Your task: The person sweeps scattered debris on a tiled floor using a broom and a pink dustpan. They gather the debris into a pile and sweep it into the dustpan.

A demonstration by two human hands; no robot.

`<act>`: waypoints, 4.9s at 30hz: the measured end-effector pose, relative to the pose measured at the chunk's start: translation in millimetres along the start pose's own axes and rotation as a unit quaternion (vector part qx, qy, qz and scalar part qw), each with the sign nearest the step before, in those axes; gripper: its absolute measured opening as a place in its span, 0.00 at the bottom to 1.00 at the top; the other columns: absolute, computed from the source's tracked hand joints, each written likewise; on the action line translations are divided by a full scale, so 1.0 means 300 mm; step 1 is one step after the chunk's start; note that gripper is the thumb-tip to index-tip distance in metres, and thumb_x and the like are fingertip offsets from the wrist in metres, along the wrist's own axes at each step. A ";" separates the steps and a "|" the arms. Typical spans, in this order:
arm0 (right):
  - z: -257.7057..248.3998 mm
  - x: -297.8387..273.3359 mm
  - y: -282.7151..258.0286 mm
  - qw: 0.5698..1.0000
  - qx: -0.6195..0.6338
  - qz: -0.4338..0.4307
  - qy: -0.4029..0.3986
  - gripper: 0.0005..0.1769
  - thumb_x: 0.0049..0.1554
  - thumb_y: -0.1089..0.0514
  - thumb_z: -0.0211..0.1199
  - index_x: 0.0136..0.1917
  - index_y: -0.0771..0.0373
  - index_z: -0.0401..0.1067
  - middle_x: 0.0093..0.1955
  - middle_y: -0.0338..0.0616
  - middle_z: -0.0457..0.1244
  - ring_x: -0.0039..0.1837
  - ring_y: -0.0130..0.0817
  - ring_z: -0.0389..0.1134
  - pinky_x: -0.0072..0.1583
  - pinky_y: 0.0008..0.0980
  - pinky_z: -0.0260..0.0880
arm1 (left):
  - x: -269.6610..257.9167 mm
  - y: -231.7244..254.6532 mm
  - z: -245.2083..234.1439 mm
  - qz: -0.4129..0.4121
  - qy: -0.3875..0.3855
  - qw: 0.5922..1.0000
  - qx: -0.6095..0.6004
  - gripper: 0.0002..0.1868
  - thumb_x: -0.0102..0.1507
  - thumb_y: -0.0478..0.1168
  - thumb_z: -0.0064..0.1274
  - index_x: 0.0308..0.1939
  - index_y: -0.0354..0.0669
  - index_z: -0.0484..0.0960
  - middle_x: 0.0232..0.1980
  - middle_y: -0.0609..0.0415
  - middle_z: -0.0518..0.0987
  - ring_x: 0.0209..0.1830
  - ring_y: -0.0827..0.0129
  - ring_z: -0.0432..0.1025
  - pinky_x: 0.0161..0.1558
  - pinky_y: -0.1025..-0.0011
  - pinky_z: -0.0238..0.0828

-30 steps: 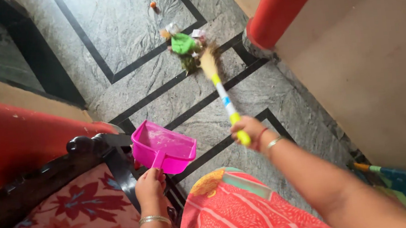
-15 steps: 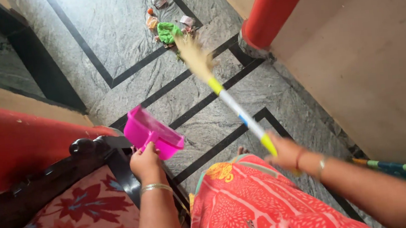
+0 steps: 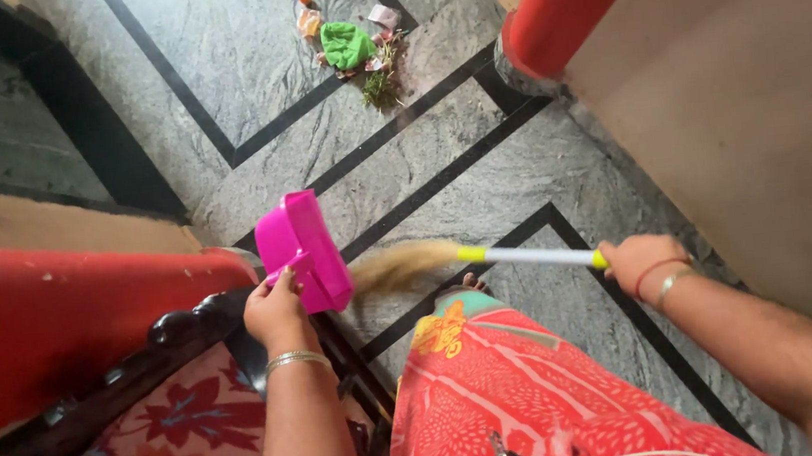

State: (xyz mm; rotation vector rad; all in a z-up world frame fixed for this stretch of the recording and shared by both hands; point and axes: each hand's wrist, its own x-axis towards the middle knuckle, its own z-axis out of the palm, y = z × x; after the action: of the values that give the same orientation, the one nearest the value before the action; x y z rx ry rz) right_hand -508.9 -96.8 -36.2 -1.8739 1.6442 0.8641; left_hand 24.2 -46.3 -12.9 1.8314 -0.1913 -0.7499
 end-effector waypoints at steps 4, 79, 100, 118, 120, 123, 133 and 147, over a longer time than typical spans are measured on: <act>-0.131 0.058 -0.041 1.000 0.006 0.005 0.020 0.24 0.61 0.36 0.56 0.62 0.51 0.69 0.51 0.49 0.71 0.55 0.52 0.73 0.56 0.53 0.73 | 0.071 0.000 0.007 -0.010 0.019 1.000 -0.016 0.07 0.63 0.35 0.62 0.38 0.33 0.84 0.31 0.55 0.80 0.26 0.74 0.72 0.28 0.77 0.67; -0.209 0.221 -0.281 0.980 0.011 -0.200 -0.001 0.24 0.60 0.38 0.55 0.63 0.51 0.64 0.46 0.55 0.71 0.48 0.56 0.73 0.49 0.56 0.72 | -0.197 0.396 0.089 0.052 0.264 0.959 -0.084 0.07 0.67 0.38 0.57 0.39 0.37 0.81 0.37 0.59 0.82 0.32 0.78 0.74 0.34 0.75 0.75; -0.180 0.348 -1.010 0.963 0.154 -0.220 -0.039 0.23 0.59 0.43 0.61 0.61 0.57 0.68 0.52 0.55 0.69 0.55 0.55 0.72 0.57 0.53 0.71 | -0.102 0.472 -0.114 0.106 0.297 0.947 -0.062 0.09 0.71 0.40 0.57 0.39 0.37 0.82 0.34 0.61 0.77 0.30 0.79 0.68 0.33 0.77 0.66; -0.150 0.372 -1.294 0.903 0.352 -0.208 -0.133 0.24 0.59 0.41 0.62 0.56 0.63 0.73 0.44 0.56 0.70 0.43 0.53 0.74 0.45 0.49 0.75 | -0.167 0.413 -0.190 0.130 0.329 0.934 -0.047 0.13 0.74 0.43 0.53 0.47 0.35 0.86 0.37 0.63 0.78 0.35 0.81 0.67 0.39 0.78 0.67; -0.121 0.359 -1.301 0.856 0.432 -0.202 -0.200 0.22 0.59 0.43 0.62 0.55 0.64 0.70 0.39 0.54 0.69 0.35 0.48 0.73 0.38 0.46 0.75 | -0.169 0.403 -0.197 0.124 0.336 0.933 -0.041 0.13 0.74 0.43 0.53 0.47 0.35 0.86 0.37 0.63 0.79 0.35 0.81 0.68 0.38 0.78 0.66; -0.121 0.451 -1.297 0.791 0.506 -0.204 -0.278 0.20 0.59 0.43 0.61 0.53 0.60 0.71 0.34 0.50 0.66 0.30 0.39 0.68 0.32 0.41 0.69 | -0.174 0.429 -0.193 0.103 0.332 0.935 -0.065 0.13 0.73 0.43 0.51 0.46 0.35 0.85 0.38 0.61 0.81 0.34 0.80 0.72 0.38 0.79 0.70; -0.083 0.595 -1.444 0.819 0.477 -0.228 -0.223 0.22 0.59 0.41 0.63 0.55 0.62 0.75 0.38 0.52 0.67 0.32 0.39 0.68 0.37 0.43 0.65 | -0.164 0.427 -0.199 0.114 0.320 0.935 -0.104 0.13 0.72 0.41 0.51 0.46 0.33 0.83 0.40 0.58 0.83 0.38 0.76 0.77 0.44 0.76 0.78; -0.278 0.436 -0.605 0.984 -0.014 -0.180 -0.005 0.20 0.59 0.39 0.60 0.59 0.49 0.74 0.54 0.49 0.71 0.57 0.51 0.72 0.58 0.51 0.72 | -0.115 0.365 -0.080 0.076 0.279 0.951 -0.114 0.10 0.70 0.38 0.58 0.39 0.32 0.80 0.38 0.58 0.81 0.32 0.78 0.74 0.37 0.78 0.75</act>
State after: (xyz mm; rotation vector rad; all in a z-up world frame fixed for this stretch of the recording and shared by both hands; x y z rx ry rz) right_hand -308.9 -218.5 -83.6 -2.0935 1.2350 0.7429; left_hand 35.0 -54.0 103.9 1.7116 0.1195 -0.1211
